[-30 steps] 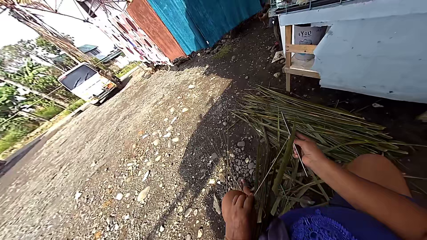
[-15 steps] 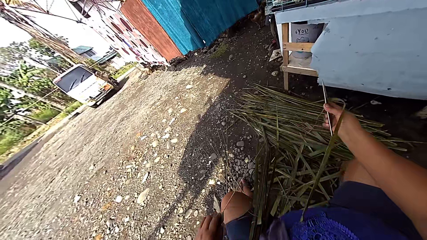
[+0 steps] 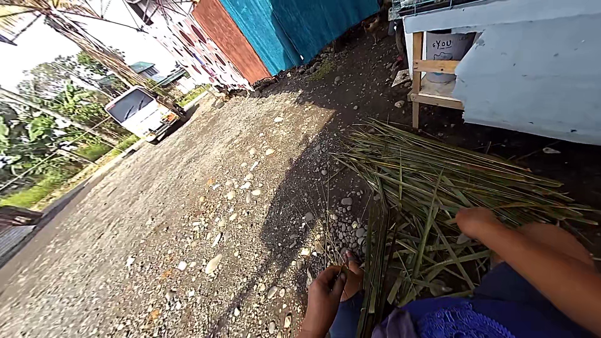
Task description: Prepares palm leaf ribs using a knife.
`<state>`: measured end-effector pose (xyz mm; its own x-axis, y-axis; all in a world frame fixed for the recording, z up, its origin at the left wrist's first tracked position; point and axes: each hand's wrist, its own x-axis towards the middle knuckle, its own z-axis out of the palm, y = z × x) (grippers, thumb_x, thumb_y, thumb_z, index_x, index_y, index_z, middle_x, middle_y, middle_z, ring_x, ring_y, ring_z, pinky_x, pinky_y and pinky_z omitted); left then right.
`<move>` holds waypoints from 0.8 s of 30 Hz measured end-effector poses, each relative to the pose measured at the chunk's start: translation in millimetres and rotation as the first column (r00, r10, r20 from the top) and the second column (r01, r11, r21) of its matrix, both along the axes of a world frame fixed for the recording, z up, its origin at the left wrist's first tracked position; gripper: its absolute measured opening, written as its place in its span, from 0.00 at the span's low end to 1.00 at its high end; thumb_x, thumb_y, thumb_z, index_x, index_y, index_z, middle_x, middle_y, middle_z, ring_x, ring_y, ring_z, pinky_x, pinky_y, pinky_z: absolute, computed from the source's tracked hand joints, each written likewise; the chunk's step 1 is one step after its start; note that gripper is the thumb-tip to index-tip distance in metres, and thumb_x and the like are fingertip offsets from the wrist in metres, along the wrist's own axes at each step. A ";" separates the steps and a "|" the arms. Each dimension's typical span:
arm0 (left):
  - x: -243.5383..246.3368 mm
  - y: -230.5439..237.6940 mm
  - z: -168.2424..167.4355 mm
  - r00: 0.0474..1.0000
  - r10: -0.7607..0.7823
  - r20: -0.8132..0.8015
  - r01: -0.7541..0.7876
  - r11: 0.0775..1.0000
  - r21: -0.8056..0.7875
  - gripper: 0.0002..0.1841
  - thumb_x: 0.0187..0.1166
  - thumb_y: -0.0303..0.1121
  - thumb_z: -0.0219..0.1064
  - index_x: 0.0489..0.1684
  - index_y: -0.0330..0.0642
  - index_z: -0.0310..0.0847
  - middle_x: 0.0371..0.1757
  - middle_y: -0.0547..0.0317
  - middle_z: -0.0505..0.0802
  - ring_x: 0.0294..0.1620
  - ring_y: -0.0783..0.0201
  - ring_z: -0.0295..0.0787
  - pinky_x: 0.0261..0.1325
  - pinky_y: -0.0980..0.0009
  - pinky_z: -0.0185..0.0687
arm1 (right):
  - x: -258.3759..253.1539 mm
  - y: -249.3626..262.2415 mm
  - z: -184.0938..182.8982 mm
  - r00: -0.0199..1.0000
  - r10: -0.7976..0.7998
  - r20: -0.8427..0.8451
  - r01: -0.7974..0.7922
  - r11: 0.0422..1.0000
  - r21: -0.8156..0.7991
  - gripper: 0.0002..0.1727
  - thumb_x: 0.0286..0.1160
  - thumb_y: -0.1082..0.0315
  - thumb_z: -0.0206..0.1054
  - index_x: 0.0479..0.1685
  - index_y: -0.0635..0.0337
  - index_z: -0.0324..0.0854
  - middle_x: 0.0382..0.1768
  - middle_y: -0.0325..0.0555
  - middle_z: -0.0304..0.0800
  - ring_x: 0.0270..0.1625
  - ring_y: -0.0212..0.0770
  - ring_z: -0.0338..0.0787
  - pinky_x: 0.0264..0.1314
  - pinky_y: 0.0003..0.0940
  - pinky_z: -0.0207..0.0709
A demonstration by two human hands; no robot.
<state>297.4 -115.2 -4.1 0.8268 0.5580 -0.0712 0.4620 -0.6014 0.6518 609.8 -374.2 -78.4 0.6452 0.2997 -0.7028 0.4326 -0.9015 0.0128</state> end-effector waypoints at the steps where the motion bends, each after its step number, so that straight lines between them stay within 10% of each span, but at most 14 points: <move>1: 1.5 -0.4 -0.9 1.000 0.008 0.005 -0.007 0.999 -0.051 0.10 0.79 0.34 0.67 0.46 0.38 0.91 0.32 0.62 0.93 0.30 0.72 0.88 0.42 0.70 0.87 | 2.2 -1.9 6.9 1.000 0.024 -0.002 -0.024 1.000 -0.008 0.19 0.77 0.65 0.69 0.56 0.75 0.85 0.67 0.71 0.83 0.73 0.71 0.80 0.68 0.74 0.71; 6: 12.6 -2.8 -10.1 0.999 0.007 0.034 -0.001 0.985 -0.173 0.09 0.79 0.35 0.67 0.39 0.39 0.90 0.27 0.64 0.90 0.26 0.72 0.86 0.36 0.70 0.85 | 12.7 -12.4 65.1 0.993 0.118 -0.023 -0.099 0.907 0.409 0.22 0.74 0.59 0.77 0.54 0.71 0.86 0.56 0.69 0.88 0.64 0.68 0.86 0.67 0.69 0.74; 10: 30.1 -10.3 -15.8 0.997 -0.059 -0.048 0.053 0.991 -0.127 0.13 0.79 0.44 0.67 0.42 0.48 0.92 0.28 0.69 0.93 0.28 0.71 0.89 0.39 0.64 0.87 | -34.1 2.6 67.8 0.930 0.196 -0.310 0.218 0.387 0.896 0.22 0.74 0.66 0.77 0.66 0.63 0.84 0.47 0.49 0.91 0.37 0.35 0.86 0.43 0.35 0.81; 13: 43.7 -32.8 -2.5 0.995 -0.096 -0.034 0.088 0.980 -0.180 0.10 0.81 0.37 0.68 0.45 0.41 0.91 0.29 0.65 0.92 0.27 0.74 0.87 0.39 0.70 0.85 | -82.3 26.3 57.9 0.759 0.265 -0.595 0.529 0.282 0.801 0.28 0.74 0.68 0.76 0.75 0.58 0.79 0.42 0.42 0.90 0.21 0.25 0.73 0.21 0.23 0.67; 24: 55.0 -61.5 0.1 0.971 -0.232 0.058 0.223 0.967 0.125 0.09 0.77 0.33 0.68 0.35 0.37 0.90 0.31 0.57 0.92 0.32 0.67 0.87 0.45 0.68 0.85 | -118.1 45.7 49.2 0.464 0.135 -0.876 0.847 0.221 0.483 0.32 0.74 0.72 0.75 0.81 0.57 0.74 0.42 0.44 0.88 0.18 0.28 0.74 0.17 0.22 0.67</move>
